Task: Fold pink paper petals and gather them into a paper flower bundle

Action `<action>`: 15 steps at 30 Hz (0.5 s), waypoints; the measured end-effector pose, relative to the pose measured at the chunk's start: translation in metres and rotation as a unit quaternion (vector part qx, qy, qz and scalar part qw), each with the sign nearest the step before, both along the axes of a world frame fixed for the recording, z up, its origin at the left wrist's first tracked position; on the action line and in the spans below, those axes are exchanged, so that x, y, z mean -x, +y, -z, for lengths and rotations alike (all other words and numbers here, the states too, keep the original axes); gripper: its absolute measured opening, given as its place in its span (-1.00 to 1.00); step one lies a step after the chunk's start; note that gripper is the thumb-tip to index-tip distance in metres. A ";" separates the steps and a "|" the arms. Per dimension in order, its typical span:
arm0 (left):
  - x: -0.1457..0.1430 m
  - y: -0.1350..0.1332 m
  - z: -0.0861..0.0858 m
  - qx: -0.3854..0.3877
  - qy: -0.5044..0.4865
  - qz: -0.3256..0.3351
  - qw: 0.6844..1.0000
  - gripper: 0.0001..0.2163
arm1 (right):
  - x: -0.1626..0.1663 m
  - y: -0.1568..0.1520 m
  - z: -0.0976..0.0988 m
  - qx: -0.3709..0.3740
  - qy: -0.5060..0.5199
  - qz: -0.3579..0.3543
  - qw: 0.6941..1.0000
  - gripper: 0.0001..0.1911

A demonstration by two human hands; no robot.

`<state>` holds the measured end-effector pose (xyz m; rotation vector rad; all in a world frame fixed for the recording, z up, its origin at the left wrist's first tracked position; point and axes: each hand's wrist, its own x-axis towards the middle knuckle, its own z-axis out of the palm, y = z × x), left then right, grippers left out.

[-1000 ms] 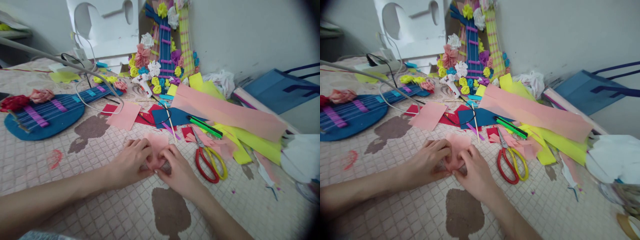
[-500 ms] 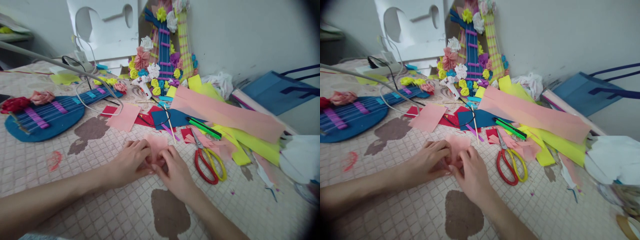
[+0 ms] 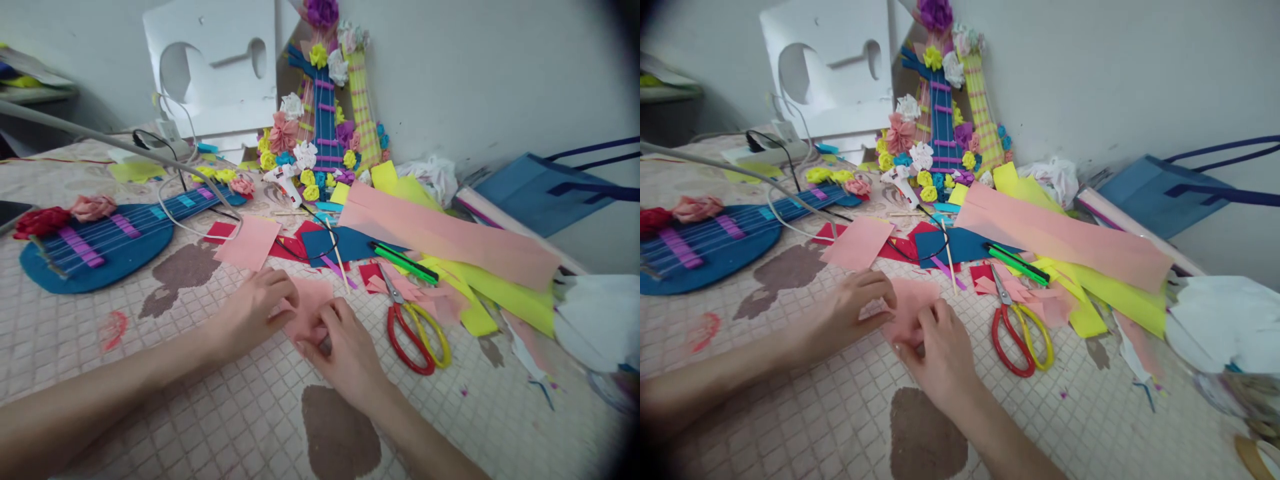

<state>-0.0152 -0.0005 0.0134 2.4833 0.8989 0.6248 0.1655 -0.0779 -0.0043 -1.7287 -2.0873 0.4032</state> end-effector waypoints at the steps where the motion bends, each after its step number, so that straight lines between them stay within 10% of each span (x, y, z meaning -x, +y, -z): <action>1: -0.004 -0.005 0.000 0.022 -0.024 0.031 0.999 -0.91 | 0.000 0.000 0.000 0.000 0.006 -0.003 1.000 -0.82; 6: -0.019 -0.024 0.005 0.078 0.000 0.112 0.991 -0.89 | 0.000 0.001 0.001 0.002 0.013 0.001 1.000 -0.82; 15: -0.021 -0.030 0.008 0.076 0.062 0.044 0.994 -0.82 | -0.015 -0.001 -0.002 -0.006 0.094 0.002 0.996 -0.66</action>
